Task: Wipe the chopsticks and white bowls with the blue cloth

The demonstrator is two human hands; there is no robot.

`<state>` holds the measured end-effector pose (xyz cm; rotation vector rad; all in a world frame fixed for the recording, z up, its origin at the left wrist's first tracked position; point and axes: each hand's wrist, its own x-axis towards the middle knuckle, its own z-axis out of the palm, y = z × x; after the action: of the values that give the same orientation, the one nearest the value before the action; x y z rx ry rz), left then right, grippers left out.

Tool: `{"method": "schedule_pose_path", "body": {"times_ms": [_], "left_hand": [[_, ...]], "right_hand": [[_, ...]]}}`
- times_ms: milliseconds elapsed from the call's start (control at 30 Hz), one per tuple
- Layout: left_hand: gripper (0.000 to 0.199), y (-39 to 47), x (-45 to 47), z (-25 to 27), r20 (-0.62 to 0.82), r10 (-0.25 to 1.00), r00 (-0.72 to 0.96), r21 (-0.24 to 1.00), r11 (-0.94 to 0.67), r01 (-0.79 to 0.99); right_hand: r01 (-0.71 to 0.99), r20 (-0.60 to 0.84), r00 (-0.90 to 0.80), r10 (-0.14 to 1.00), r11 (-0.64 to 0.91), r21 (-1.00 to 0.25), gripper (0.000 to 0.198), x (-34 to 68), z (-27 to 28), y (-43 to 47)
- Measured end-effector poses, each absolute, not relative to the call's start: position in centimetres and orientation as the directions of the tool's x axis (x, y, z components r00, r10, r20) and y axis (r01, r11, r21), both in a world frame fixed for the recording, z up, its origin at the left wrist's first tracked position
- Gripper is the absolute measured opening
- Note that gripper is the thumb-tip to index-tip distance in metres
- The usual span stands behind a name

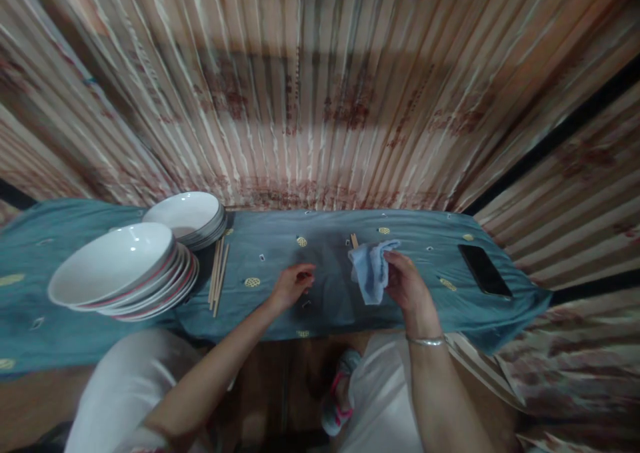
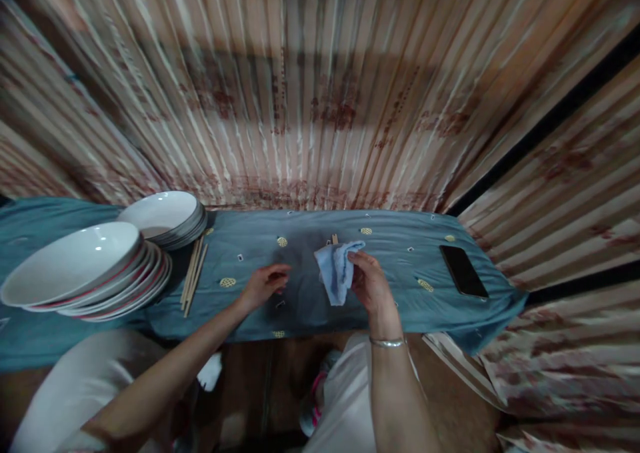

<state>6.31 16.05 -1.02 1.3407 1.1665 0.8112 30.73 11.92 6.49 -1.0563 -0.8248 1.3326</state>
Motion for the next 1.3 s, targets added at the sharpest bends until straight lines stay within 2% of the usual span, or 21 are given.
{"method": "schedule_pose_path", "body": {"times_ms": [33,100,133,200,267,367,633,900,1067,1300], "left_hand": [[0.026,15.5,3.8,-0.9,-0.056,0.969,0.241,0.958,-0.017,0.287],[0.029,14.6,-1.1,-1.0,0.149,0.972,0.181,0.843,-0.221,0.491],[0.032,14.1,-3.3,-1.1,0.222,0.964,0.148,0.768,-0.267,0.582],[0.037,13.3,-6.9,-1.7,0.311,0.948,0.073,0.624,-0.261,0.737],[0.041,12.9,-9.2,-2.5,0.327,0.943,0.051,0.506,-0.221,0.834],[0.043,12.7,-10.6,-3.6,0.301,0.952,0.051,0.392,-0.172,0.904],[0.049,13.2,-9.9,-3.2,0.224,0.973,0.059,0.248,-0.115,0.962],[0.049,13.6,-9.3,-2.1,0.176,0.984,0.031,0.262,-0.077,0.962],[0.049,13.1,-8.0,-2.7,0.207,0.974,0.089,0.423,-0.171,0.890],[0.043,14.2,-8.4,-2.7,0.142,0.987,-0.074,0.665,-0.040,0.746]], "right_hand": [[-0.369,-0.109,0.081,0.991,-0.071,-0.927,0.021,30.3,6.6,11.9],[-0.425,-0.126,0.055,0.990,-0.091,-0.901,0.020,29.3,6.8,11.7],[-0.442,-0.140,0.036,0.989,-0.110,-0.890,0.020,28.8,7.0,11.7],[-0.456,-0.165,0.004,0.986,-0.145,-0.878,0.021,27.9,7.1,11.7],[-0.452,-0.177,-0.015,0.984,-0.165,-0.877,0.022,27.3,7.1,11.9],[-0.431,-0.171,-0.022,0.985,-0.164,-0.887,0.022,26.8,6.8,12.3],[-0.443,-0.168,-0.008,0.986,-0.154,-0.883,0.023,25.9,6.5,12.9],[-0.443,-0.166,-0.016,0.986,-0.156,-0.883,0.021,25.1,6.8,13.0],[-0.434,-0.182,-0.030,0.983,-0.177,-0.883,0.023,24.8,6.8,13.1],[-0.421,-0.179,-0.048,0.983,-0.183,-0.889,0.022,24.4,6.9,13.2]]}}
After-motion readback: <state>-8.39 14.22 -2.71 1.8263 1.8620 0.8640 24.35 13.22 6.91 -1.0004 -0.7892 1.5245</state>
